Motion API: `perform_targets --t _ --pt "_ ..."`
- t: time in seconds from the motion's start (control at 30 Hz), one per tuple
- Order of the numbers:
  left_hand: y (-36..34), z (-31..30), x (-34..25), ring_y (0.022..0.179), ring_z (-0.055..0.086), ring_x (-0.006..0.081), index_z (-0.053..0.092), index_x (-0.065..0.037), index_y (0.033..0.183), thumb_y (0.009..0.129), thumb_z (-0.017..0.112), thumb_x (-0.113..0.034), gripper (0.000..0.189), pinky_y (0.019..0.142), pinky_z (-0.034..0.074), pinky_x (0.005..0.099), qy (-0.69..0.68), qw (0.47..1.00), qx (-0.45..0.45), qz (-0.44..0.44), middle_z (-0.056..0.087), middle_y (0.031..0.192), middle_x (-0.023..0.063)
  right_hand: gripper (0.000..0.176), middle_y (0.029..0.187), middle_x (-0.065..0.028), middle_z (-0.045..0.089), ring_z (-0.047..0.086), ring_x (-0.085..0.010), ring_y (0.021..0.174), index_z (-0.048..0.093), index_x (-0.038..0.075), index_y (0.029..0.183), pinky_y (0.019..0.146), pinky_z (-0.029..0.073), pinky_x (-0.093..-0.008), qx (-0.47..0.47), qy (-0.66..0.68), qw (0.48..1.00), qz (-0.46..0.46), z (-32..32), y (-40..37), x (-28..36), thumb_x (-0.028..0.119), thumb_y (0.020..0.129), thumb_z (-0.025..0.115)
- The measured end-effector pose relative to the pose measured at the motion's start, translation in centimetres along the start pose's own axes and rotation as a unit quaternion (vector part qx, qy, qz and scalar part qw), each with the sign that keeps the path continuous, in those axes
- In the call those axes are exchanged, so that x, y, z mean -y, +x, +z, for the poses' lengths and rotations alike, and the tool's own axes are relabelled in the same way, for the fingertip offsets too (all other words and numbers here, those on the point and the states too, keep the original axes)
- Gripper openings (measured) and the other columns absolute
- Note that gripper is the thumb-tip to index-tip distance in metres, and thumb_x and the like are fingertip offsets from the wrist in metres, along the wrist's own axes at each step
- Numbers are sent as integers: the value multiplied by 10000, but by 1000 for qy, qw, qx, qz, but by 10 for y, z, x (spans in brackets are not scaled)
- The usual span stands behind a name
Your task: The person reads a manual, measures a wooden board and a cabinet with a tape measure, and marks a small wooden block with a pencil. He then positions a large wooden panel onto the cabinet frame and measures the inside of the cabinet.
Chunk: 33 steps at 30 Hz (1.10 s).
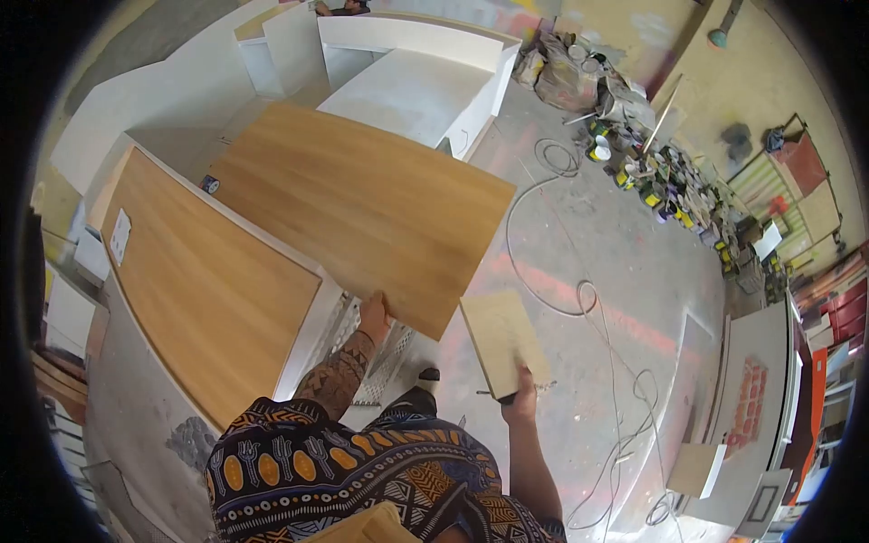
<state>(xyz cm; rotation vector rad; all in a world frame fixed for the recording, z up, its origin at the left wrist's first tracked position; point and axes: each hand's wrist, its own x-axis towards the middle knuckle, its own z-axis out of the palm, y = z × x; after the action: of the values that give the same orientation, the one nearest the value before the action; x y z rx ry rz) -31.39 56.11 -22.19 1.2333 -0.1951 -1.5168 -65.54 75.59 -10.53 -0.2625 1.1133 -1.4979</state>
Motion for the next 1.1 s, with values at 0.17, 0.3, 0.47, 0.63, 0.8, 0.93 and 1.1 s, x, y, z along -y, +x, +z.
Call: perform_targets --t 0.17,0.3,0.47,0.63,0.8,0.93,1.1 --pt "-23 23 -7 493 451 113 518 -110 1174 1096 554 -194 121 407 354 290 -14 995 -65 78 553 754 -9 497 1242 -73 719 726 -230 1008 586 112 1424 771 601 -383 109 -29 986 122 53 117 -6 409 1032 662" --pt "-21 10 -1 511 471 109 558 -123 1100 1093 557 -201 79 441 387 297 57 996 -13 65 579 780 -2 495 1229 -64 722 727 -220 987 598 140 1404 758 599 -378 88 -24 987 131 104 165 -23 413 1005 706" --pt "-48 33 23 546 497 107 582 -128 1037 1091 566 -249 134 441 383 290 56 995 5 88 586 788 9 571 1302 -80 707 720 -249 1089 579 142 1427 832 609 -422 65 -54 978 192 100 180 -22 438 969 751" --pt "-100 54 43 628 560 130 611 -124 1144 1088 567 -358 245 494 389 293 145 983 100 -50 663 972 50 618 1334 -83 701 720 -271 1116 552 140 1458 837 613 -473 84 -100 969 211 43 170 36 483 976 727" --pt "-96 35 55 867 655 142 608 -111 1320 1071 506 -568 530 533 367 256 166 971 133 -106 700 1229 54 646 1386 -114 669 706 -303 1166 505 91 1508 908 609 -486 109 -114 970 183 -23 152 96 467 1012 675" --pt "-73 1 28 829 631 97 631 -195 1345 1056 418 -685 608 563 360 260 102 994 -18 -37 712 1280 30 659 1394 -135 664 705 -310 1175 493 62 1515 899 618 -464 77 -146 975 147 -71 126 138 458 1018 667" --pt "-38 11 10 993 685 147 651 -149 1339 1020 584 -604 560 710 537 353 -44 998 -51 -9 724 1279 78 656 1352 -152 679 715 -328 1139 489 43 1513 867 623 -448 45 -159 976 142 -135 95 181 450 1025 653"
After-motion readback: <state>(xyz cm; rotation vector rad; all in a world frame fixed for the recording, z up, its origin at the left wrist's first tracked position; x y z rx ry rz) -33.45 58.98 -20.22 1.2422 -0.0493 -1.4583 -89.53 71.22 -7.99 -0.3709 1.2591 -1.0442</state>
